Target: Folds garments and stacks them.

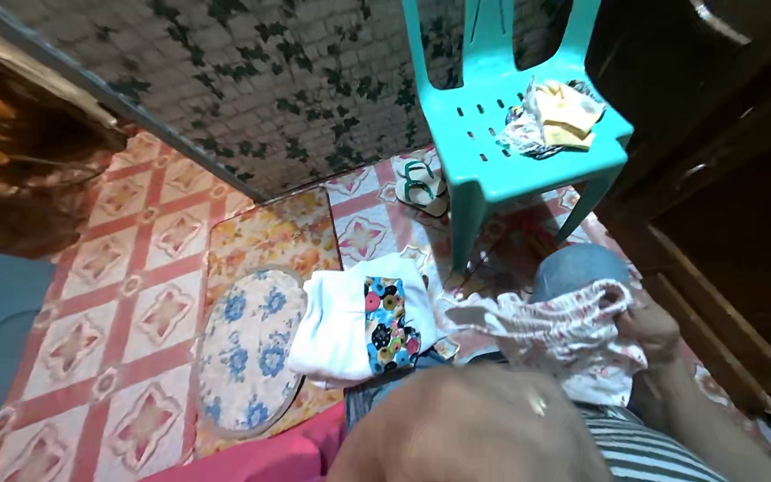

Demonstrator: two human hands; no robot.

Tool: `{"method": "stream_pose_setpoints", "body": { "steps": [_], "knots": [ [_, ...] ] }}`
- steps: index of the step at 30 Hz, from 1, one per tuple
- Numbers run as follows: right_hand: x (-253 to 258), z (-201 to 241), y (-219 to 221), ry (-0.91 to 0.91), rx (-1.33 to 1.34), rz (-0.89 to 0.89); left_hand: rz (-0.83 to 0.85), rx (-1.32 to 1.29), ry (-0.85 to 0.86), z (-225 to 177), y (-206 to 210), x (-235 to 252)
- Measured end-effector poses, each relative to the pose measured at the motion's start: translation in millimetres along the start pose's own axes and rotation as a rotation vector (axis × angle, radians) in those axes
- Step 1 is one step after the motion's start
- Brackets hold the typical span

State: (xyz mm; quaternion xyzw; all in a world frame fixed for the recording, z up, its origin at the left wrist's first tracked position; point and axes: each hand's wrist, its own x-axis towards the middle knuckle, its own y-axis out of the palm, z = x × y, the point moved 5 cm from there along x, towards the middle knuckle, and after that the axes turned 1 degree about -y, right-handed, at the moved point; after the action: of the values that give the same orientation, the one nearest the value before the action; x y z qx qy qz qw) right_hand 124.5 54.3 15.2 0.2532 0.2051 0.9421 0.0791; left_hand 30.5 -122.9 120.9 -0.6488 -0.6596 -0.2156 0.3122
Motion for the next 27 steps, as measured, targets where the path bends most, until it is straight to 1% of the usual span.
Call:
{"method": "stream_pose_setpoints", "body": {
  "steps": [1,2,3,4,5,6,7,8,9,10,12,14,16,17,20,24,26,27],
  "knots": [
    [-1.2,2.5,-0.6,-0.026,-0.005,0.037,-0.073,0.176,-0.005,13.7,-13.3,-2.5],
    [-3.6,4.6,-1.4,-0.045,-0.027,0.047,-0.102,0.327,-0.042,30.8,-25.3,-4.7],
    [-5.9,6.3,-2.2,-0.057,-0.064,0.049,-0.09,0.407,-0.109,50.1,-33.1,-6.9],
    [-7.7,5.8,-3.6,-0.064,-0.074,0.068,-0.047,0.426,-0.184,67.7,-36.4,-9.0],
    [-8.0,4.3,-3.9,-0.064,-0.054,0.097,-0.016,0.388,-0.24,81.5,-35.5,-10.6],
    [-8.1,3.1,-3.7,-0.067,-0.037,0.119,0.018,0.301,-0.279,91.1,-31.6,-11.2],
    [-9.4,3.6,-3.1,-0.07,-0.033,0.103,0.054,0.185,-0.305,96.9,-26.5,-11.4],
    [-11.3,6.5,-2.3,-0.079,-0.046,0.041,0.081,0.099,-0.321,99.4,-22.4,-10.8],
    [-12.8,10.9,-1.5,-0.095,-0.059,-0.043,0.063,0.068,-0.334,100.9,-20.9,-10.2],
    [-13.8,13.7,-2.1,-0.111,-0.068,-0.1,0.0,0.067,-0.342,102.6,-22.1,-10.0],
    [-14.4,13.9,-5.6,-0.112,-0.079,-0.157,-0.176,0.044,-0.389,108.0,-29.0,-12.3],
    [-14.7,10.1,-8.0,-0.054,-0.056,-0.243,-0.295,-0.045,-0.517,116.7,-38.7,-18.6],
    [-11.7,6.5,-9.3,0.025,-0.006,-0.324,-0.34,-0.051,-0.678,125.7,-44.9,-22.6],
    [-8.8,5.3,-10.2,0.053,0.008,-0.345,-0.331,0.006,-0.717,129.6,-46.1,-23.8],
    [-0.5,10.2,-15.2,0.059,0.013,-0.414,-0.216,0.129,-0.709,140.0,-45.1,-27.6],
    [4.9,21.2,-20.7,0.026,-0.059,-0.495,-0.035,0.097,-0.749,144.8,-39.4,-30.3],
    [4.7,22.8,-22.6,0.024,-0.099,-0.516,-0.016,0.125,-0.721,140.2,-41.3,-29.6],
    [4.2,23.3,-23.9,0.031,-0.122,-0.516,-0.029,0.183,-0.692,135.8,-44.7,-29.0]
  ]
}}
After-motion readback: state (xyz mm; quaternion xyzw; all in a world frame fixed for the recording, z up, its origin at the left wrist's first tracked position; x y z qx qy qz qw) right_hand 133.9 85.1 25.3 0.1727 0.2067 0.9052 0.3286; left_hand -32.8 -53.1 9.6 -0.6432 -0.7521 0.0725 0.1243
